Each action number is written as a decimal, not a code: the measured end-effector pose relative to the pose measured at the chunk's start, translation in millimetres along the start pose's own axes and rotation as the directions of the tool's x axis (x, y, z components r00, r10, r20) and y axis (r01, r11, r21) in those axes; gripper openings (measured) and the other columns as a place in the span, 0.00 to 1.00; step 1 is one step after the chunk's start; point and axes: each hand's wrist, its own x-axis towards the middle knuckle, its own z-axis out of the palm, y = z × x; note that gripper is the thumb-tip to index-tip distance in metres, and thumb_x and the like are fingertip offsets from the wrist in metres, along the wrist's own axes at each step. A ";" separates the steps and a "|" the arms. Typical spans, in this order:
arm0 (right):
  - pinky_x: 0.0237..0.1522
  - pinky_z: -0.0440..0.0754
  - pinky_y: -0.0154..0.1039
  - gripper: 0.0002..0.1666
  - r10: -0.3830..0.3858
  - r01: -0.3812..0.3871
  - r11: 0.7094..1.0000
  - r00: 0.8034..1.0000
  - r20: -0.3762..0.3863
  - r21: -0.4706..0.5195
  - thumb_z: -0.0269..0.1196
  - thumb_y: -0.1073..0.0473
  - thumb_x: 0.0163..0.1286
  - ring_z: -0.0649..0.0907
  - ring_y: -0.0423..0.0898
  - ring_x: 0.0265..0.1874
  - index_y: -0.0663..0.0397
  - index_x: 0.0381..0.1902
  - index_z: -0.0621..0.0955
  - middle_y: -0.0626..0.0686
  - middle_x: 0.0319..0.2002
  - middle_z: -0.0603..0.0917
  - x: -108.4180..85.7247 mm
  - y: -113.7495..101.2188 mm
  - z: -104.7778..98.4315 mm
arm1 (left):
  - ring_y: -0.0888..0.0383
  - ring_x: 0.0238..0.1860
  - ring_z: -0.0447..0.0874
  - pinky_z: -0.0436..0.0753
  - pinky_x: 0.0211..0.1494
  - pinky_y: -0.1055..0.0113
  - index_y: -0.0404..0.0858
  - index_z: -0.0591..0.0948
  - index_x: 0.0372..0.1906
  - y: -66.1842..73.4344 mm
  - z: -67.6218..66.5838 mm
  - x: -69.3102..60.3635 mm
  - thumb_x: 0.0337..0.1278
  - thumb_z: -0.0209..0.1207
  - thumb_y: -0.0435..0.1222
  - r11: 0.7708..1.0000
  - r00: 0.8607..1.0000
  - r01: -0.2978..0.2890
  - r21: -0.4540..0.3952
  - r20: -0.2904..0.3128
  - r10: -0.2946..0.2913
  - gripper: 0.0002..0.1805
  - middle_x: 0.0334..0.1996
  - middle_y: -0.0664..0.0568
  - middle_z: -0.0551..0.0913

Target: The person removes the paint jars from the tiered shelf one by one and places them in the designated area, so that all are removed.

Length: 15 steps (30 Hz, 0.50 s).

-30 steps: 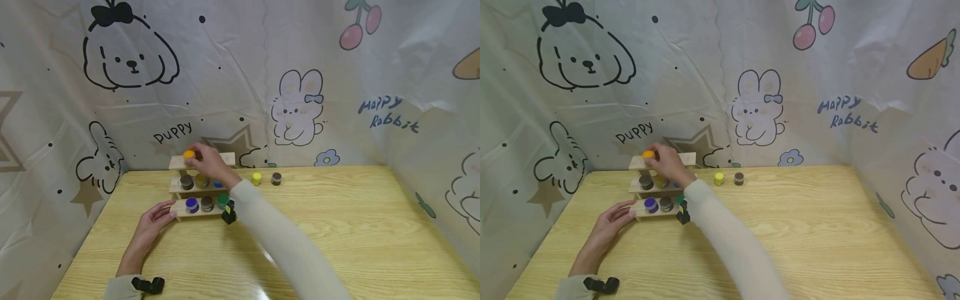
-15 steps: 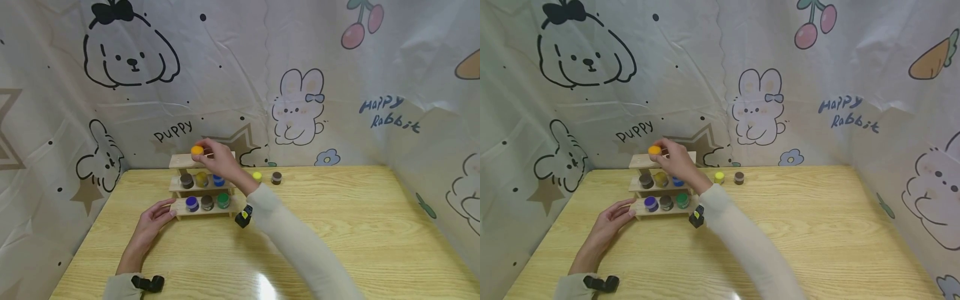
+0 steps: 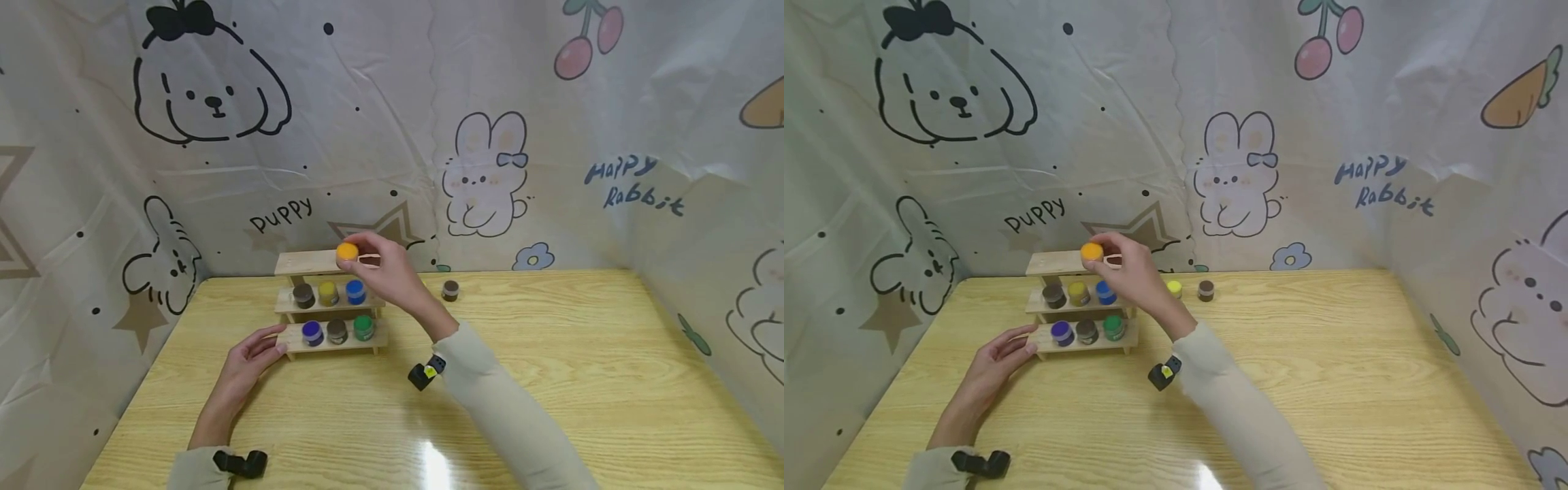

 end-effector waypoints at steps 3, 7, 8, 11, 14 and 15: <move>0.54 0.84 0.43 0.20 -0.016 0.017 0.999 1.000 -0.023 0.029 0.69 0.59 0.72 0.84 0.45 0.49 0.56 0.59 0.81 0.51 0.49 0.85 -7.9 1.0 -7.6 | 0.71 0.54 0.79 0.79 0.54 0.77 0.37 0.74 0.72 0.7 -0.4 0.3 0.71 0.64 0.43 1.000 1.000 -0.001 -0.001 0.003 0.001 0.30 0.66 0.36 0.76; 0.53 0.84 0.49 0.20 -0.035 0.038 0.998 0.997 -0.070 0.044 0.71 0.58 0.70 0.84 0.47 0.48 0.56 0.57 0.82 0.52 0.49 0.85 -19.3 2.7 -17.2 | 0.70 0.54 0.79 0.79 0.54 0.77 0.37 0.74 0.72 0.0 -1.5 -0.1 0.71 0.64 0.43 1.000 1.000 -0.006 -0.009 0.000 0.006 0.29 0.65 0.36 0.76; 0.53 0.84 0.49 0.20 -0.036 0.040 0.998 0.996 -0.084 0.043 0.71 0.58 0.70 0.84 0.47 0.47 0.56 0.57 0.82 0.52 0.49 0.85 -22.5 3.5 -19.8 | 0.70 0.54 0.79 0.79 0.54 0.77 0.36 0.74 0.72 -0.1 -1.6 -0.3 0.71 0.64 0.42 1.000 1.000 -0.007 -0.011 0.000 0.007 0.29 0.65 0.36 0.77; 0.54 0.84 0.48 0.20 -0.029 0.033 0.999 0.993 -0.115 0.038 0.72 0.59 0.68 0.84 0.48 0.48 0.57 0.56 0.82 0.53 0.49 0.85 -32.2 6.2 -28.5 | 0.70 0.54 0.79 0.79 0.54 0.77 0.36 0.74 0.71 -0.2 -1.3 -0.8 0.71 0.64 0.42 1.000 1.000 -0.007 -0.011 -0.002 0.007 0.29 0.65 0.36 0.77; 0.55 0.83 0.48 0.20 -0.023 0.029 0.998 0.991 -0.133 0.047 0.73 0.61 0.68 0.83 0.50 0.49 0.59 0.55 0.83 0.55 0.49 0.85 -41.0 8.2 -38.8 | 0.70 0.54 0.79 0.79 0.54 0.77 0.36 0.74 0.72 0.3 -0.7 -0.7 0.71 0.64 0.42 1.000 1.000 -0.009 -0.012 -0.001 0.009 0.29 0.65 0.36 0.77; 0.55 0.83 0.48 0.20 -0.021 0.029 0.998 0.990 -0.138 0.051 0.73 0.61 0.67 0.83 0.50 0.49 0.59 0.55 0.83 0.55 0.50 0.85 -43.6 8.8 -42.3 | 0.70 0.54 0.79 0.79 0.54 0.77 0.37 0.74 0.72 0.7 -0.5 -0.5 0.71 0.64 0.42 1.000 1.000 -0.010 -0.012 -0.001 0.010 0.29 0.65 0.36 0.77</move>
